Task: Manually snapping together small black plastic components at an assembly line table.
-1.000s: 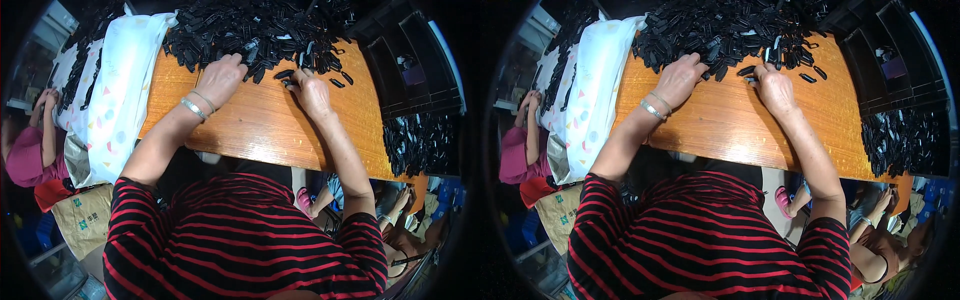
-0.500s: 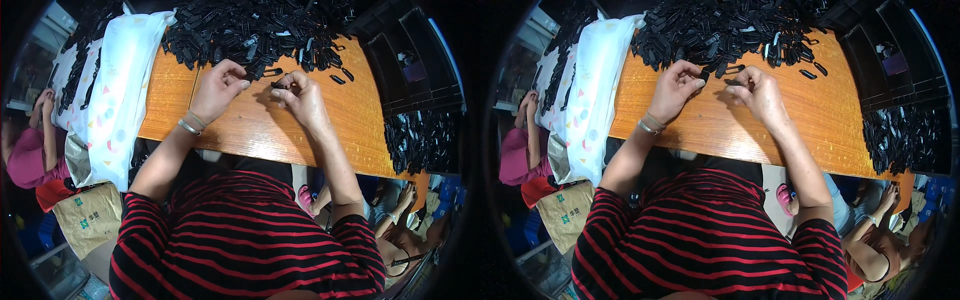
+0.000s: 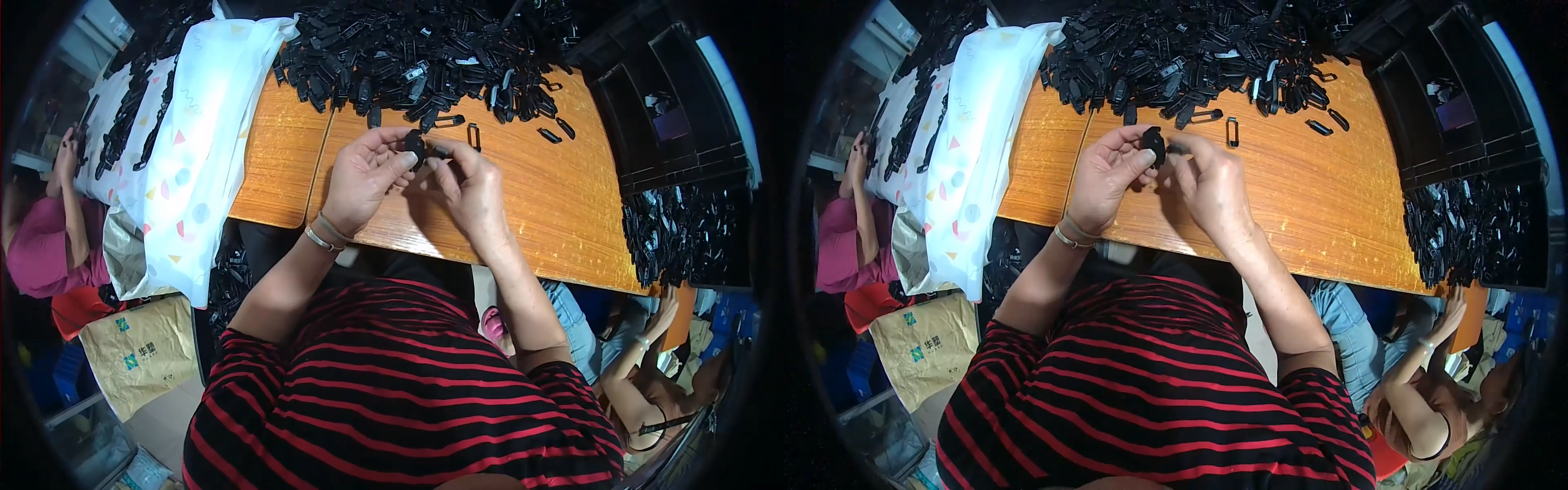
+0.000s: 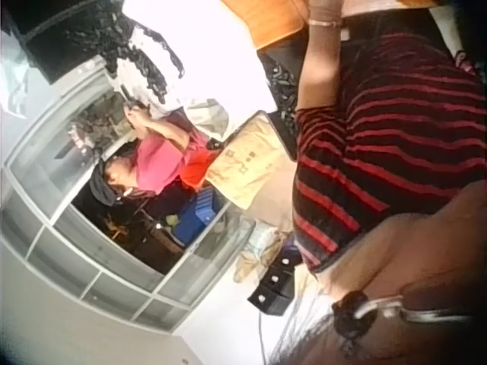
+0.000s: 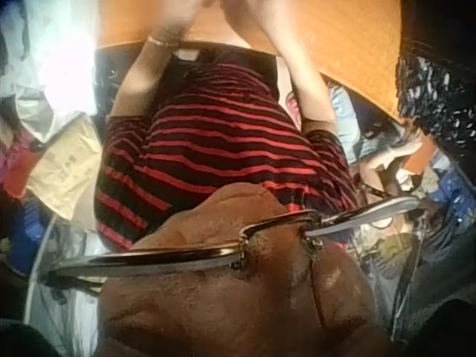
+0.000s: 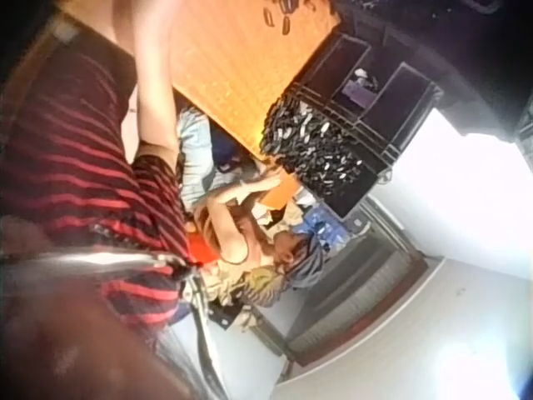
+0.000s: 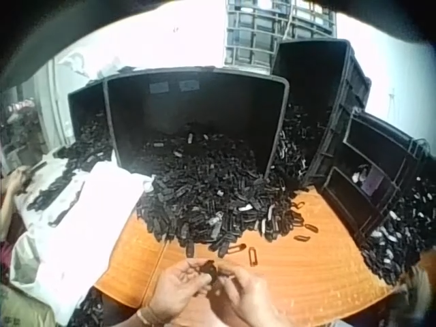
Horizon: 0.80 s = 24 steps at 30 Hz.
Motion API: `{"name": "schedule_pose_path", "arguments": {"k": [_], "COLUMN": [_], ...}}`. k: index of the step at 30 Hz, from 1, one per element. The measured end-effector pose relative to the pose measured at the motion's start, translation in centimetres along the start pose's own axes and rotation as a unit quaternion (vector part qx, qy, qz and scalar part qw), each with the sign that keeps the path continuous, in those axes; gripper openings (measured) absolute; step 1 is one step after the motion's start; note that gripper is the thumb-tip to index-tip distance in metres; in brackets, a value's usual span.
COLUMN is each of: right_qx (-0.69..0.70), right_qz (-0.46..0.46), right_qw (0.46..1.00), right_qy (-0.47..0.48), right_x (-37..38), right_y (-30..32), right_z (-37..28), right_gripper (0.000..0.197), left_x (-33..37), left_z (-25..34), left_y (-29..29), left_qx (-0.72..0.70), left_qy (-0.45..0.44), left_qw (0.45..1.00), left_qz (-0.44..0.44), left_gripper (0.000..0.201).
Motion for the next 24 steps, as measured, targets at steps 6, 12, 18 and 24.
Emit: {"name": "schedule_pose_path", "arguments": {"k": [6,12,18,24], "right_qx": [-0.115,-0.066,-0.016,-0.005], "right_qz": [-0.018,-0.036,-0.006,-0.005], "right_qw": [0.992,0.996,1.0,0.999], "right_qy": [0.055,0.042,0.021,0.04], "right_x": [0.9,-0.6,0.0,0.3], "right_y": [-0.6,-1.1,-0.1,-0.3], "right_z": [-1.6,-2.5,-2.3,-2.7], "right_gripper": [0.034,0.044,0.032,0.023], "left_x": [-0.2,-0.3,-0.4,-0.4], "left_z": [0.1,0.1,1.1,1.2], "left_y": [-0.8,0.1,0.7,0.9], "left_qx": [0.032,0.009,0.033,0.07], "left_qy": [-0.031,-0.016,0.0,-0.018], "left_qw": [0.999,1.0,0.999,0.997], "left_qz": [-0.021,0.004,0.031,0.023], "left_gripper": [0.031,0.031,0.03,0.03]}}
Point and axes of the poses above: each hand's wrist, its own x-axis towards the middle knuckle, its own y-axis out of the back of the hand, z = x × y, the point moved 8 cm from there along x, towards the middle knuckle, and after that the axes turned 2 degrees about x, right-handed, at the moved point
